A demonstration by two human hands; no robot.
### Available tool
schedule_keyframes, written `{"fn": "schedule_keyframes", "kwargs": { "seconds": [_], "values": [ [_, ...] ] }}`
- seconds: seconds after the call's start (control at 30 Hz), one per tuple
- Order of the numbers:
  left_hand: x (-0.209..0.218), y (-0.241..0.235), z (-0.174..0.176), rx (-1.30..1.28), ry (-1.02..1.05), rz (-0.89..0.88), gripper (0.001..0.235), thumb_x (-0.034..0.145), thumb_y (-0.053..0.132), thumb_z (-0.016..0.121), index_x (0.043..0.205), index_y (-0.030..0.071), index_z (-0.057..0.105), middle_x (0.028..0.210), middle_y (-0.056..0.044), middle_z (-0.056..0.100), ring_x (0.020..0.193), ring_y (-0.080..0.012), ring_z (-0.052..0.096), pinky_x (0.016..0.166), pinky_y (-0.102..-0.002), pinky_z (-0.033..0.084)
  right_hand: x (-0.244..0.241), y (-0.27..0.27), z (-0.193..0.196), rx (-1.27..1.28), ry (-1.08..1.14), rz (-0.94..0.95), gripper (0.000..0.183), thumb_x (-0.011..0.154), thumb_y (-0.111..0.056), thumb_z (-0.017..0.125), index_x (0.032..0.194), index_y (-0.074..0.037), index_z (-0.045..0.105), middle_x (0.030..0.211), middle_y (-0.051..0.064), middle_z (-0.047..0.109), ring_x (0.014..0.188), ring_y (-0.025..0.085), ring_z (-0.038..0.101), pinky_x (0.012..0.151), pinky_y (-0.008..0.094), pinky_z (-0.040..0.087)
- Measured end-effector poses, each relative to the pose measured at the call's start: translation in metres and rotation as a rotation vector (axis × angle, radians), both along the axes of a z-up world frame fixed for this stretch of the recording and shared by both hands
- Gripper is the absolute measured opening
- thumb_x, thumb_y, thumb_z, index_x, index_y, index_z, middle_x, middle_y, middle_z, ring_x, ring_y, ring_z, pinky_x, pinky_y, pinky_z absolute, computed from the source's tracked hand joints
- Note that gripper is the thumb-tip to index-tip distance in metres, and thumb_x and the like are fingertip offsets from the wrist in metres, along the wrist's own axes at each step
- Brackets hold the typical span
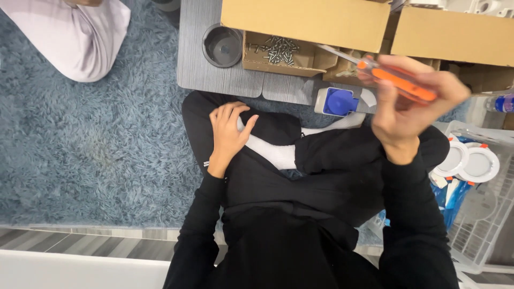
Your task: Assembling blue plastic electrical boxes by inserting white internal components and using a screwdriver to fasten or adjust them.
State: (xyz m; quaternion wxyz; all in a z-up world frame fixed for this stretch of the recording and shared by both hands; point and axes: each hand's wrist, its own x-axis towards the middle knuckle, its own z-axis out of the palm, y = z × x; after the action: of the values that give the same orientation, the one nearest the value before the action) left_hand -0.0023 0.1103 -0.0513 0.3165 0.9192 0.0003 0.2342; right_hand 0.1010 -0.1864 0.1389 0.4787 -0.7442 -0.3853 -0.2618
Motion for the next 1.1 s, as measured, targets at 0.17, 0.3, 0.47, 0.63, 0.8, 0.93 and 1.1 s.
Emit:
{"fn": "schedule_keyframes", "kwargs": {
  "seconds": [0.17,0.3,0.47,0.63,0.8,0.93,1.1],
  "values": [
    [-0.002,-0.024,0.077,-0.344,-0.082,-0.149,0.024,0.095,0.005,0.081,0.117,0.003,0.072,0.122,-0.009,0.072,0.104,-0.0235,0.070,0.095,-0.034,0.053,-0.016,-0.022,0.012,0.138,0.120,0.007,0.033,0.124,0.008,0.043,0.133,-0.013,0.019,0.133,0.040,0.059,0.090,0.051,0.069,0.085,0.054,0.065],
    [0.013,-0.041,0.132,-0.489,-0.183,-0.212,0.028,0.100,-0.004,0.075,0.126,0.002,0.068,0.129,-0.008,0.069,0.095,-0.0164,0.069,0.085,-0.028,0.055,-0.023,-0.054,0.001,0.283,0.250,0.061,0.028,0.132,-0.008,0.046,0.143,-0.022,0.025,0.137,0.037,0.058,0.090,0.047,0.065,0.087,0.053,0.063],
    [0.033,-0.067,0.148,-0.595,-0.163,-0.290,0.040,0.103,-0.003,0.074,0.140,0.004,0.063,0.139,-0.010,0.068,0.101,-0.0162,0.075,0.085,-0.026,0.060,-0.040,-0.071,0.000,0.352,0.282,0.076,0.028,0.133,-0.010,0.046,0.149,-0.024,0.028,0.138,0.033,0.058,0.091,0.040,0.064,0.086,0.048,0.062],
    [0.028,-0.079,0.153,-0.688,-0.146,-0.368,0.022,0.105,-0.001,0.071,0.126,0.004,0.071,0.110,-0.007,0.077,0.087,-0.0140,0.076,0.078,-0.025,0.060,-0.055,-0.086,-0.001,0.333,0.310,0.072,0.030,0.132,-0.008,0.046,0.149,-0.023,0.026,0.139,0.034,0.059,0.093,0.041,0.065,0.087,0.047,0.063],
    [0.013,-0.082,0.155,-0.739,-0.119,-0.420,0.019,0.104,0.000,0.072,0.123,0.001,0.073,0.109,-0.009,0.079,0.094,-0.0172,0.081,0.082,-0.025,0.063,-0.071,-0.095,0.004,0.319,0.349,0.082,0.029,0.131,-0.007,0.044,0.146,-0.021,0.024,0.140,0.036,0.058,0.095,0.043,0.066,0.090,0.047,0.063],
    [0.003,-0.085,0.156,-0.731,-0.155,-0.453,0.022,0.104,-0.002,0.071,0.125,0.001,0.072,0.107,-0.010,0.080,0.091,-0.0159,0.080,0.083,-0.025,0.063,-0.085,-0.094,0.017,0.270,0.303,0.064,0.030,0.130,-0.005,0.044,0.144,-0.019,0.022,0.136,0.038,0.058,0.093,0.043,0.067,0.087,0.047,0.063],
    [-0.016,-0.086,0.170,-0.674,-0.236,-0.422,0.014,0.101,-0.003,0.073,0.115,-0.003,0.076,0.100,-0.008,0.075,0.083,-0.0151,0.073,0.076,-0.025,0.058,-0.101,-0.089,0.029,0.337,0.339,0.070,0.033,0.125,-0.010,0.050,0.140,-0.020,0.022,0.132,0.033,0.061,0.097,0.039,0.069,0.084,0.043,0.064]
  ]
}}
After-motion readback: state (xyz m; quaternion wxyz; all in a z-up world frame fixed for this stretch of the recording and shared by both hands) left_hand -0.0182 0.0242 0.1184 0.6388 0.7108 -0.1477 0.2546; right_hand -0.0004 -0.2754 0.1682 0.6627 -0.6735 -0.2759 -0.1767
